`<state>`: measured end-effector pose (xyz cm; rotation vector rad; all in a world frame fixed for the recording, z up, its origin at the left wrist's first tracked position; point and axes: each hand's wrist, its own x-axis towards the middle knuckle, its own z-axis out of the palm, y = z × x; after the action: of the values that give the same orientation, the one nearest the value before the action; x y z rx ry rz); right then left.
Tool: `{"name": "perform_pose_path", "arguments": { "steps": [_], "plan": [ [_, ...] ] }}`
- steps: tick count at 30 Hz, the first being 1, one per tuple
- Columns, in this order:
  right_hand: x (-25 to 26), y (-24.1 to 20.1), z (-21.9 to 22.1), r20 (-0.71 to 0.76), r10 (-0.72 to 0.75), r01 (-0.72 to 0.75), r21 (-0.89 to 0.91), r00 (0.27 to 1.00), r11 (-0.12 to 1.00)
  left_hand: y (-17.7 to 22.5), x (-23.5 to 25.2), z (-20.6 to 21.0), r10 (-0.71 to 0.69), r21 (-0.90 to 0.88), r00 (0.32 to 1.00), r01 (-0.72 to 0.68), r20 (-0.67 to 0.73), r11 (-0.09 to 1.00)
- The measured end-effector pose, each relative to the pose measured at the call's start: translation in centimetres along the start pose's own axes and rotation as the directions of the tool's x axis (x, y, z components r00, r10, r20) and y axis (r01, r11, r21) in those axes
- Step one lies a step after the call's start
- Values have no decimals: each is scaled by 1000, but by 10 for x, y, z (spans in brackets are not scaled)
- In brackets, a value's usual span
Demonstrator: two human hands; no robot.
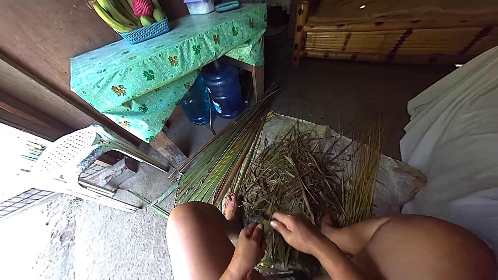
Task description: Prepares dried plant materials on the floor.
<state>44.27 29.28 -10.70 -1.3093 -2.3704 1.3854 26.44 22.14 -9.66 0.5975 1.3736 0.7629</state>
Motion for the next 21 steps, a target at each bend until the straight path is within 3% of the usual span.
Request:
{"name": "perform_pose_path", "arguments": {
  "steps": [2,5,8,10,13,15,17,18,20,21],
  "plan": [
    [6,13,-11,-53,90,-89,18,995,996,-7,-7,0,31,49,999,-32,32,998],
    [11,22,-17,-65,98,-98,-4,993,995,-20,-12,-1,120,68,993,-121,22,990],
    [13,19,-18,-75,124,-129,-57,989,990,-24,-13,-4,212,200,977,-208,5,957],
    [16,26,-24,-136,200,-203,-2,970,979,-25,-19,-10,243,315,970,-235,14,919],
    [21,53,-39,-340,322,-276,179,884,944,-28,-31,-18,262,365,965,-255,31,895],
    [21,60,-45,-496,400,-239,356,771,903,-28,-35,-22,256,343,966,-253,39,905],
    [20,55,-45,-557,503,-80,614,661,785,-26,-37,-23,232,280,972,-236,50,930],
    [19,50,-45,-515,557,35,754,651,656,-24,-37,-22,219,229,974,-228,64,946],
    [11,39,-44,-343,571,106,908,746,406,-20,-35,-17,209,104,972,-220,108,970],
    [4,35,-41,-289,505,78,914,813,398,-20,-31,-15,221,49,967,-228,129,972]
  ]
}}
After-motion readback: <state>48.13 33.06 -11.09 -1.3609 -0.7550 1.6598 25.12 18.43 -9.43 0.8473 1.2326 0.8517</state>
